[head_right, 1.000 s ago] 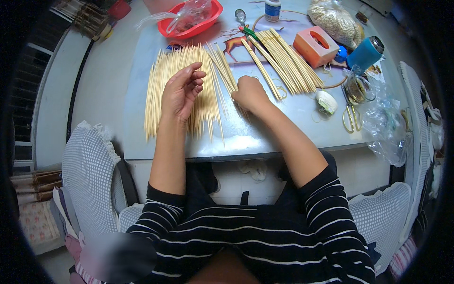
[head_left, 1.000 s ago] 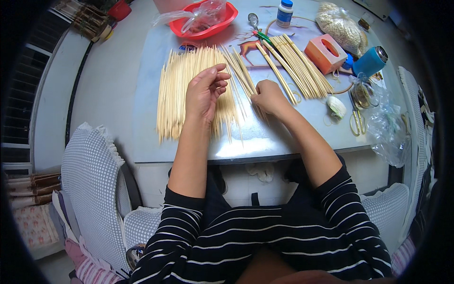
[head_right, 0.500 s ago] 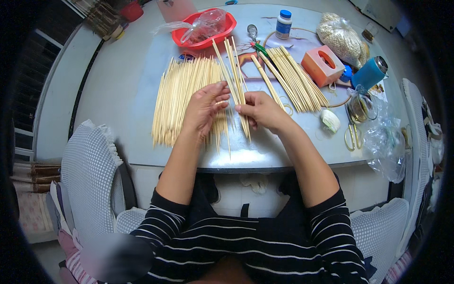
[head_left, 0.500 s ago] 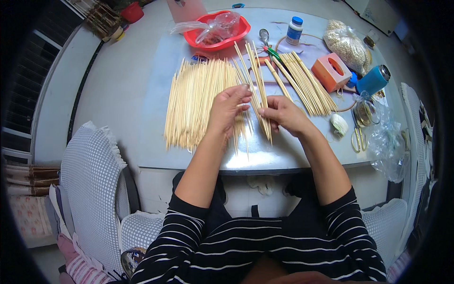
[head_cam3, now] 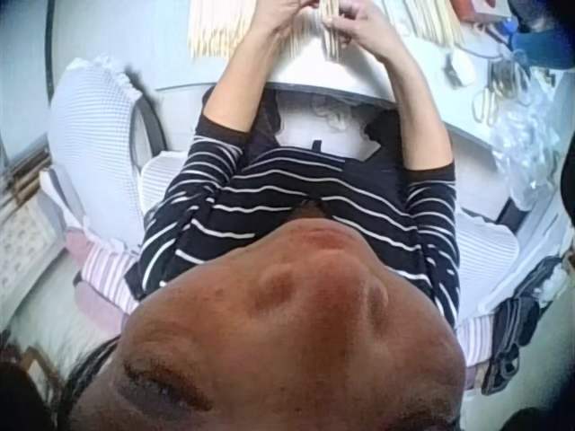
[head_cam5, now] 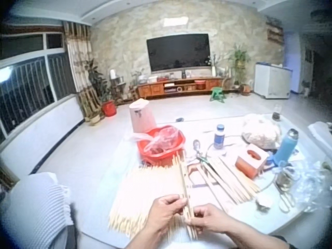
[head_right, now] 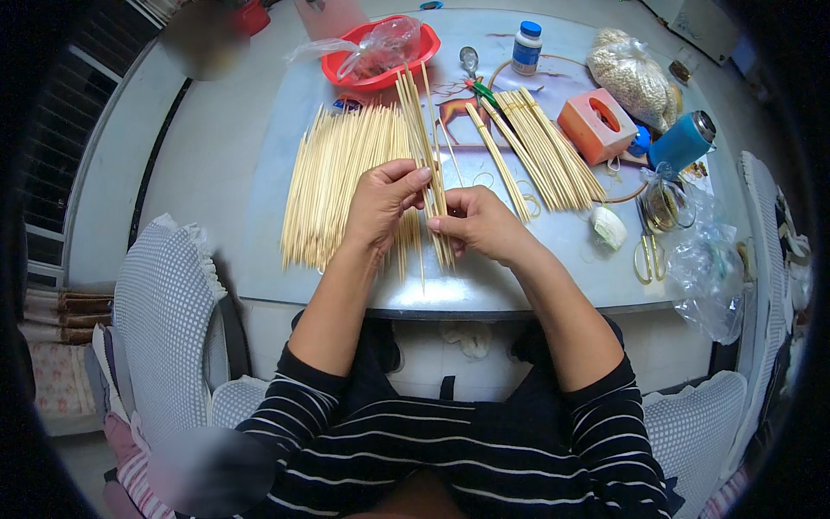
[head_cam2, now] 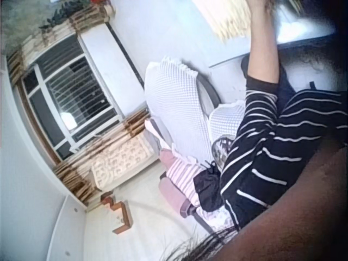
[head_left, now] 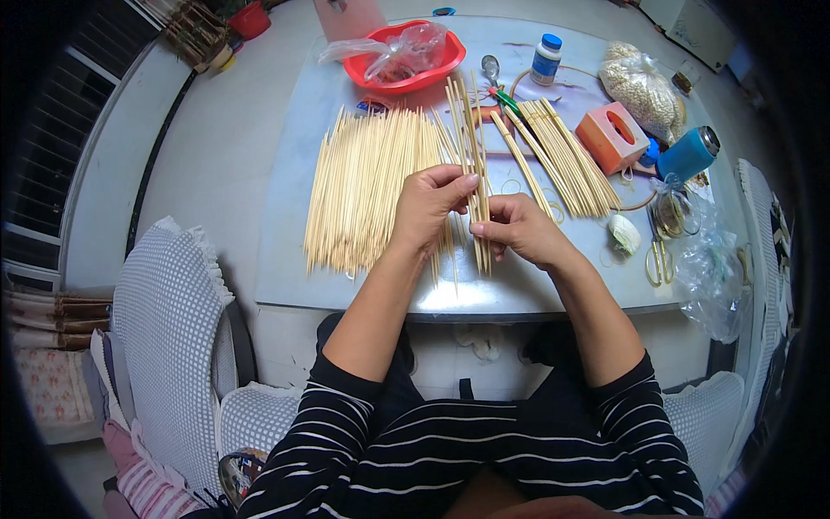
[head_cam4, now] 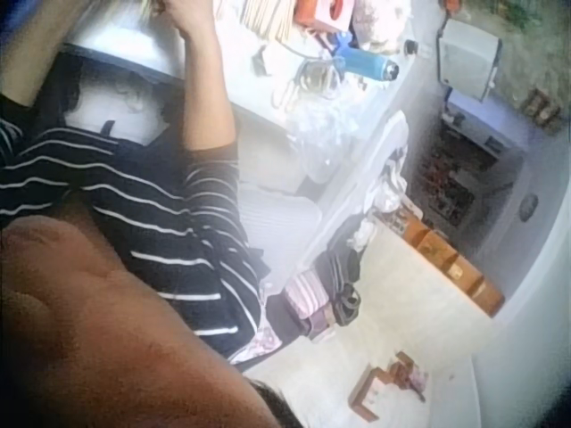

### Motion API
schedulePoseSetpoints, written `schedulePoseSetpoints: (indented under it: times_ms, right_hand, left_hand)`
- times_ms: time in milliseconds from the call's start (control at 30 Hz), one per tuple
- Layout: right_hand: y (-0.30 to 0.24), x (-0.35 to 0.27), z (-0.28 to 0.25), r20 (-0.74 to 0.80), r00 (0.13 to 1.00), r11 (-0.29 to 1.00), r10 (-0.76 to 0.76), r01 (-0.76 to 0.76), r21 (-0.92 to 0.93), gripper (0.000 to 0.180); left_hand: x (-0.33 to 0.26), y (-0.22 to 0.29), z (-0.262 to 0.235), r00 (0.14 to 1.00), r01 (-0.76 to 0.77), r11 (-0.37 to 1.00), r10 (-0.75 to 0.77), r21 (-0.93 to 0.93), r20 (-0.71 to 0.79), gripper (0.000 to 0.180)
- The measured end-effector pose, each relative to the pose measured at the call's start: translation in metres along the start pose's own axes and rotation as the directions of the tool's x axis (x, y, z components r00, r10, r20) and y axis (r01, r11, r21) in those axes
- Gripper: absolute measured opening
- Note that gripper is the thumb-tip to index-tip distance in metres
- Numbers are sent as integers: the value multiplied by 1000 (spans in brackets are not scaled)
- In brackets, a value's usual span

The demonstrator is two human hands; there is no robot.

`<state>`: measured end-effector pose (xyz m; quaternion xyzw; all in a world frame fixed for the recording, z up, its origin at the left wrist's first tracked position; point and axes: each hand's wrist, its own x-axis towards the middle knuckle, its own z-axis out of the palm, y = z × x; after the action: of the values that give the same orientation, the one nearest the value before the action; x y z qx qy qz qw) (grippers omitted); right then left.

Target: The person gathers thin wooden sticks from a large pile on the table, aligns them into small bundles, and secures each bundle with a rubber band. The person repeats this process continuously, placing completed bundles to the side.

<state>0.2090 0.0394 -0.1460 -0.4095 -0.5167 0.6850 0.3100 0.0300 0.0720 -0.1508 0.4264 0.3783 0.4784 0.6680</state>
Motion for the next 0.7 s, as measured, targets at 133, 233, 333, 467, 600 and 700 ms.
schedulePoseSetpoints:
  times_ms: [133, 233, 333, 467, 600, 700]
  right_hand:
    - [10, 1, -9, 11, 1000, 1000, 19, -19, 2, 15]
    - [12, 1, -13, 16, 1000, 1000, 19, -19, -13, 16]
    - [8, 0, -15, -21, 999, 1000, 24, -24, -18, 16]
    - [8, -1, -17, -35, 998, 999, 50, -50, -3, 17]
    - [7, 1, -13, 37, 998, 998, 52, -54, 36, 18]
    - [7, 1, -12, 69, 995, 996, 66, -70, 48, 20]
  left_hand:
    - [-1, -1, 5, 999, -24, 999, 25, 35, -20, 14]
    - [-4, 1, 12, 997, -48, 999, 49, 26, -57, 16]
    - [-4, 1, 13, 995, -64, 998, 65, 24, -81, 17]
    - [-2, -3, 14, 995, -73, 997, 71, -27, -68, 19]
    - [1, -6, 10, 994, -106, 977, 101, -187, -38, 17]
    - [-1, -3, 4, 997, -47, 944, 65, -328, 44, 17]
